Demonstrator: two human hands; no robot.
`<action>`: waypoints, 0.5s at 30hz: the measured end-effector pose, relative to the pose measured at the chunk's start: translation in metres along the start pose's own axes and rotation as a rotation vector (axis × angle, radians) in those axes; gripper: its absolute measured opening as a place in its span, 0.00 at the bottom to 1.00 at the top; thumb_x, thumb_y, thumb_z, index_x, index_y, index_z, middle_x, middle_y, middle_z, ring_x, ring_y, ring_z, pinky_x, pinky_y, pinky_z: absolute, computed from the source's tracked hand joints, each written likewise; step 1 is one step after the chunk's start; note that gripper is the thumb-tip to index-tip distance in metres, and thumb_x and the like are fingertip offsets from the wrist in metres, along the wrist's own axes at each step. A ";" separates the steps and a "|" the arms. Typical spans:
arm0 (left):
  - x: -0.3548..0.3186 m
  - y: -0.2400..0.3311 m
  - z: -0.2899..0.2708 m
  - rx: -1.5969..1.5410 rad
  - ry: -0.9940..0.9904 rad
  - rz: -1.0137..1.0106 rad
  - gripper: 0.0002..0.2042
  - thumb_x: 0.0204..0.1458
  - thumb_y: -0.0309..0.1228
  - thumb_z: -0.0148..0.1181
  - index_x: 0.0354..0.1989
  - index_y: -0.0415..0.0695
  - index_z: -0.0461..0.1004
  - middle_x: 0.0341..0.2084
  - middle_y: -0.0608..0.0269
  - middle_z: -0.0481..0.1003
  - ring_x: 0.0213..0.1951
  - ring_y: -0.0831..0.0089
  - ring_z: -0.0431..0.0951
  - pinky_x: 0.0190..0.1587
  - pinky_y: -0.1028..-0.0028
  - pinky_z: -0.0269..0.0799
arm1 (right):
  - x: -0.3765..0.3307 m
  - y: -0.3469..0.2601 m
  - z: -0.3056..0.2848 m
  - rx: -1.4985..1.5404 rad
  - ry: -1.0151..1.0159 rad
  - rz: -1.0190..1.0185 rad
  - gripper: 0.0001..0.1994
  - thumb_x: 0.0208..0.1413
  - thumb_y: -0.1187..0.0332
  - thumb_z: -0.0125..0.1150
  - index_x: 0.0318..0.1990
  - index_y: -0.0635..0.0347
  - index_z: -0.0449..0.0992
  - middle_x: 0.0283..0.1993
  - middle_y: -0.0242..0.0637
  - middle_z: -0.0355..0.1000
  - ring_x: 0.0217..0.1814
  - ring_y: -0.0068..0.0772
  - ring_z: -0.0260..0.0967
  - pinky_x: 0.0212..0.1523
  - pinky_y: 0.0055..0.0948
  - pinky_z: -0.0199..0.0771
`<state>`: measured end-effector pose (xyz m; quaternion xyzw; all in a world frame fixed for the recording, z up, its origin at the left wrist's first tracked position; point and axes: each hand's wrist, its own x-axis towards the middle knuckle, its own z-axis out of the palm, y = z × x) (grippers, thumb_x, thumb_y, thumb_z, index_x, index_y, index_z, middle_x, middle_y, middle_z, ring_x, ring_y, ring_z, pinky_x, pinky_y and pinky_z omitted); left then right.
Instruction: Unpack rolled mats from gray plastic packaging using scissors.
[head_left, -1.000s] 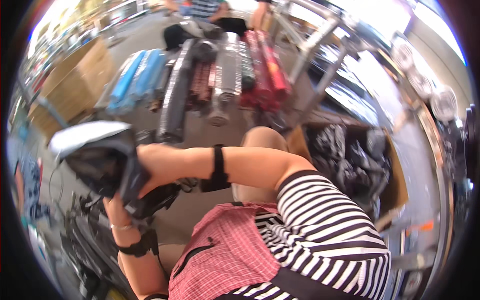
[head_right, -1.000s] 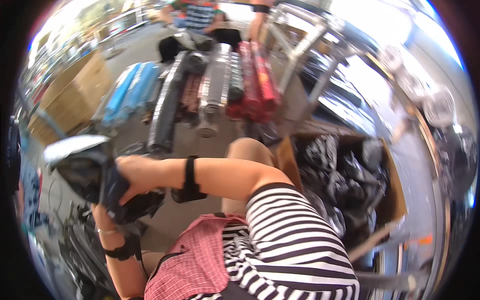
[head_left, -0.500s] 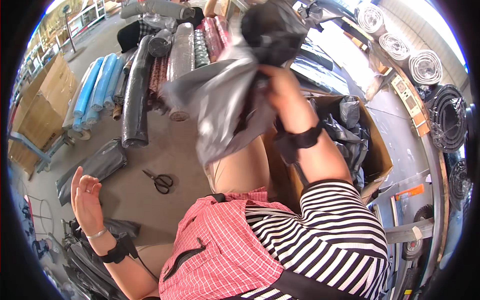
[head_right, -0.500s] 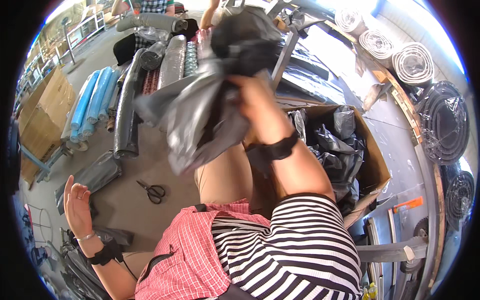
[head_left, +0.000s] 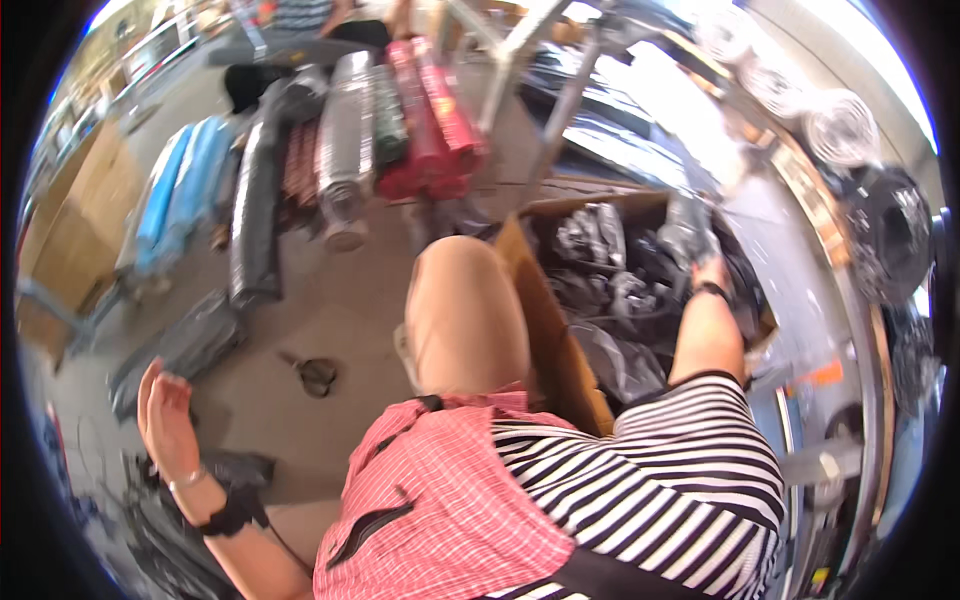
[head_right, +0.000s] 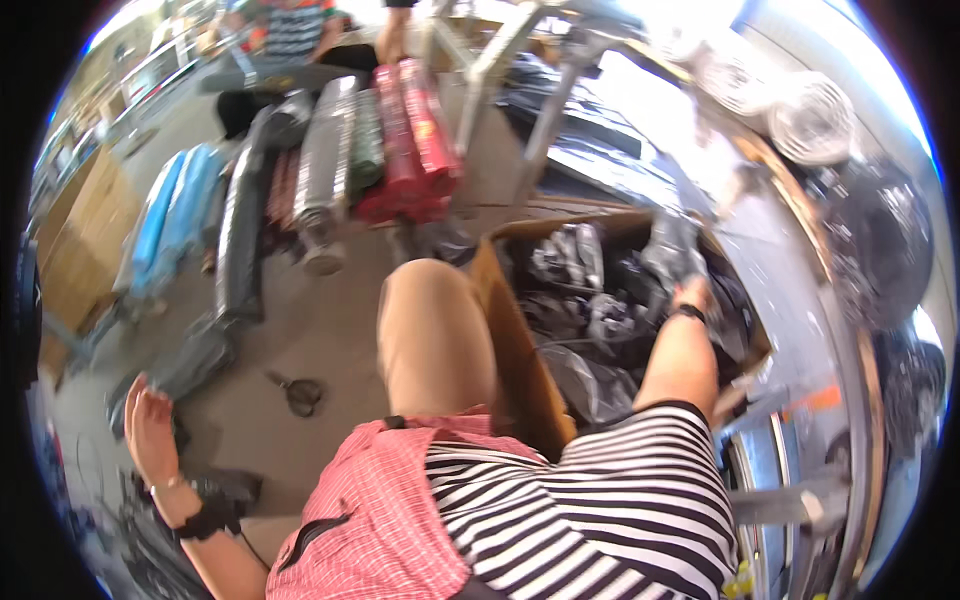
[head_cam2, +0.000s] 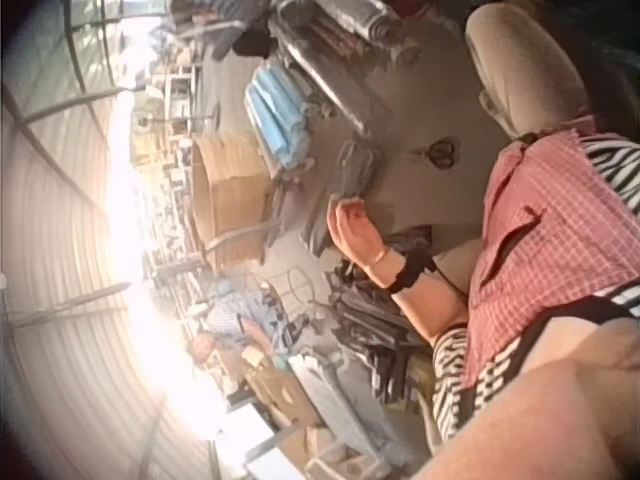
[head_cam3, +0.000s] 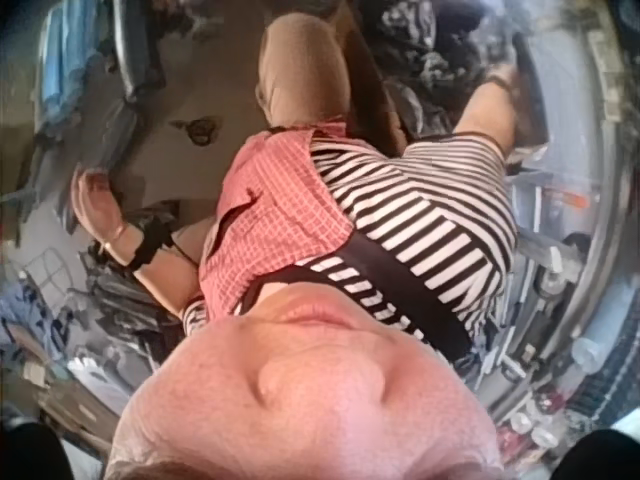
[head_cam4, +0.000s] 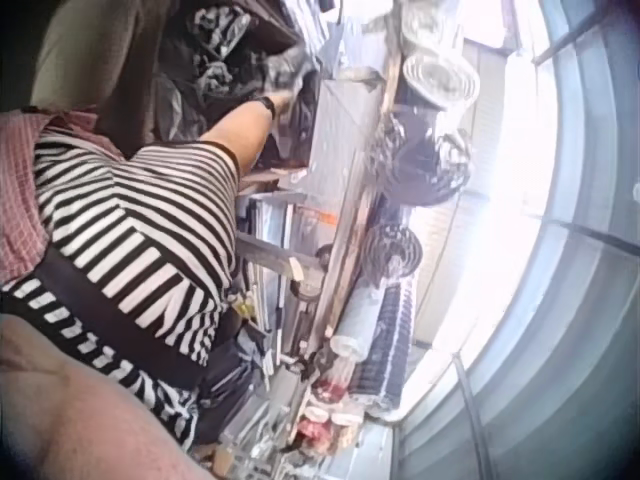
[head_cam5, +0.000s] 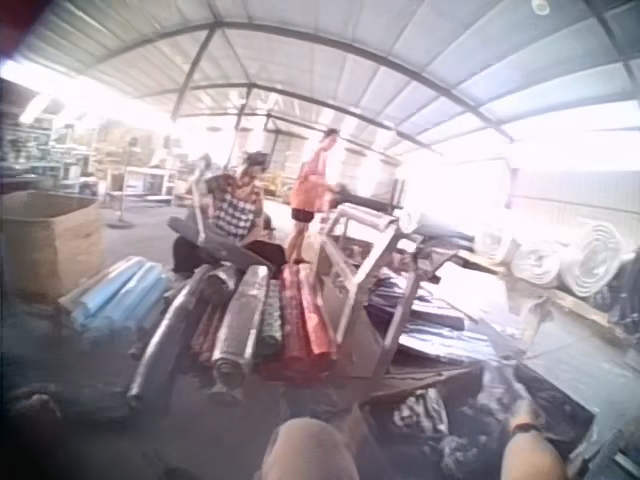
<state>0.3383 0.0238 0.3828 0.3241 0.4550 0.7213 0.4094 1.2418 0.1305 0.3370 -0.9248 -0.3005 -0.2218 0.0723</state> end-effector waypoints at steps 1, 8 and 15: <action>0.000 0.001 0.003 -0.019 0.028 -0.008 0.20 0.60 0.28 0.53 0.59 0.31 0.65 0.36 0.63 0.73 0.39 0.74 0.73 0.46 0.72 0.70 | -0.001 0.009 -0.007 -0.123 -0.132 -0.185 0.14 0.59 0.56 0.58 0.37 0.56 0.81 0.43 0.44 0.77 0.46 0.43 0.76 0.43 0.45 0.77; -0.017 0.023 -0.038 0.069 0.280 0.162 0.17 0.53 0.19 0.58 0.52 0.36 0.74 0.45 0.60 0.73 0.43 0.76 0.74 0.47 0.74 0.72 | 0.041 -0.184 -0.030 0.767 -0.348 -0.365 0.09 0.54 0.66 0.58 0.38 0.62 0.78 0.34 0.43 0.77 0.37 0.40 0.75 0.38 0.33 0.76; -0.046 0.053 -0.068 0.093 0.516 0.346 0.17 0.51 0.15 0.53 0.52 0.35 0.74 0.45 0.59 0.74 0.42 0.77 0.73 0.47 0.72 0.73 | -0.070 -0.481 -0.216 1.869 -1.381 -0.943 0.15 0.60 0.69 0.58 0.53 0.64 0.72 0.39 0.28 0.70 0.36 0.20 0.64 0.34 0.19 0.62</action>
